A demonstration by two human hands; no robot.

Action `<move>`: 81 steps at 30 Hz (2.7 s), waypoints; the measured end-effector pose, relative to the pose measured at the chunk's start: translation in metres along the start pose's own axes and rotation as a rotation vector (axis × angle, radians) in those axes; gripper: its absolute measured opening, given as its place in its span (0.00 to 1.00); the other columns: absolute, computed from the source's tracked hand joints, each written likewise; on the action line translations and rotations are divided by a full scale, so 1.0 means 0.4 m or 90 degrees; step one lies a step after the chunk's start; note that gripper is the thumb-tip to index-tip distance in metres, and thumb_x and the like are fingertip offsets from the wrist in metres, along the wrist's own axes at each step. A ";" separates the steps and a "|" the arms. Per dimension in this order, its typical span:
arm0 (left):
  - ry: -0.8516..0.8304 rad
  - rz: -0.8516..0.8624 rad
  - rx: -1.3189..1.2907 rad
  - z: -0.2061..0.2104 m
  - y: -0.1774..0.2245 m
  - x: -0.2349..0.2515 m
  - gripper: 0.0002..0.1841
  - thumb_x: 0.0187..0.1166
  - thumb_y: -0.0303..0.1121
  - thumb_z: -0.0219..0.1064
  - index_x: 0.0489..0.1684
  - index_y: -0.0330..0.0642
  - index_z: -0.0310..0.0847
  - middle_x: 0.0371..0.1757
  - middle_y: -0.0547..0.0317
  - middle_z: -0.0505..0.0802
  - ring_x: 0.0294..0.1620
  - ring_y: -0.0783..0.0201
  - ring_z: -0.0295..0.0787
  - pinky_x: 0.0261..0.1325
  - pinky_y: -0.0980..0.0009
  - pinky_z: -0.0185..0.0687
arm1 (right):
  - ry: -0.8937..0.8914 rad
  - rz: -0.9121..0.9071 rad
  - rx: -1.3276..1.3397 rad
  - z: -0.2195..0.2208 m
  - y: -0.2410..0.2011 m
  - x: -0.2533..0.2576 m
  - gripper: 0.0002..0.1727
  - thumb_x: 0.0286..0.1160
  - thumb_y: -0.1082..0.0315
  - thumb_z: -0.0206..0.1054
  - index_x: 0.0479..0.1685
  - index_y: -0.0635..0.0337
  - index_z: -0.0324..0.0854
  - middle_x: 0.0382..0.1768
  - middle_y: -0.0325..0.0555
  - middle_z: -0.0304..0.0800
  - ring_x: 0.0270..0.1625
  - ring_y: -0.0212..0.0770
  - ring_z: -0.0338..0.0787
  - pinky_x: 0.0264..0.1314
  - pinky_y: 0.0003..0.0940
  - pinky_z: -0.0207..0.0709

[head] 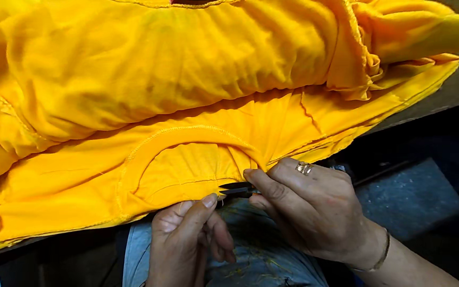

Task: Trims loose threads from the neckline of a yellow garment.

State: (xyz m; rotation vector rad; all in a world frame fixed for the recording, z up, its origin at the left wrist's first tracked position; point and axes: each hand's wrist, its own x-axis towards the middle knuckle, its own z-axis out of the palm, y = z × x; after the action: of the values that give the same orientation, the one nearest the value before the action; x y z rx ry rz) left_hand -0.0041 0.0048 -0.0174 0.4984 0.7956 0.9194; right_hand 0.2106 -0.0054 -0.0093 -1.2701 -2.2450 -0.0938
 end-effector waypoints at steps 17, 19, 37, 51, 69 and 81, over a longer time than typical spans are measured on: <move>0.001 0.012 0.015 -0.003 0.000 -0.004 0.20 0.89 0.30 0.56 0.23 0.33 0.86 0.16 0.45 0.90 0.16 0.61 0.90 0.23 0.68 0.90 | -0.013 -0.014 0.021 -0.005 0.007 0.002 0.17 0.86 0.62 0.57 0.49 0.64 0.90 0.26 0.41 0.77 0.28 0.39 0.75 0.24 0.32 0.62; -0.002 0.012 0.010 -0.003 -0.001 -0.003 0.20 0.89 0.29 0.55 0.23 0.32 0.86 0.16 0.45 0.90 0.16 0.61 0.90 0.23 0.68 0.90 | -0.014 -0.015 0.019 -0.005 0.007 -0.001 0.17 0.87 0.62 0.58 0.49 0.64 0.90 0.26 0.41 0.78 0.28 0.39 0.75 0.24 0.31 0.62; -0.009 -0.014 -0.011 -0.003 0.001 -0.001 0.21 0.89 0.31 0.57 0.23 0.32 0.87 0.16 0.45 0.89 0.15 0.61 0.90 0.23 0.68 0.90 | -0.003 -0.022 0.028 -0.001 0.008 -0.008 0.17 0.87 0.62 0.58 0.50 0.65 0.90 0.27 0.42 0.77 0.28 0.39 0.75 0.25 0.32 0.63; -0.011 -0.018 -0.026 -0.007 0.000 0.002 0.21 0.90 0.34 0.56 0.24 0.32 0.87 0.17 0.45 0.89 0.16 0.60 0.90 0.25 0.67 0.90 | -0.004 -0.016 0.035 0.005 0.002 -0.002 0.17 0.87 0.62 0.58 0.47 0.64 0.90 0.26 0.40 0.77 0.27 0.38 0.74 0.24 0.31 0.61; 0.047 0.004 0.042 -0.005 0.000 -0.008 0.08 0.82 0.24 0.65 0.39 0.31 0.90 0.17 0.48 0.88 0.14 0.64 0.86 0.21 0.69 0.89 | -0.109 0.223 0.356 -0.006 -0.025 -0.033 0.19 0.91 0.60 0.53 0.35 0.52 0.86 0.25 0.24 0.78 0.27 0.17 0.76 0.26 0.14 0.68; 0.057 0.010 0.029 -0.009 -0.002 -0.007 0.08 0.82 0.25 0.65 0.37 0.31 0.89 0.17 0.49 0.87 0.13 0.64 0.85 0.20 0.69 0.88 | -0.105 0.212 0.329 -0.002 -0.029 -0.020 0.19 0.91 0.61 0.52 0.30 0.51 0.84 0.22 0.24 0.74 0.25 0.17 0.73 0.23 0.14 0.64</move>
State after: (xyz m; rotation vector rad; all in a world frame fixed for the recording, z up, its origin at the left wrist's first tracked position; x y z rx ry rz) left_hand -0.0075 0.0021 -0.0192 0.5066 0.8972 0.9447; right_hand 0.2046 -0.0183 -0.0103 -1.3630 -1.9648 0.6907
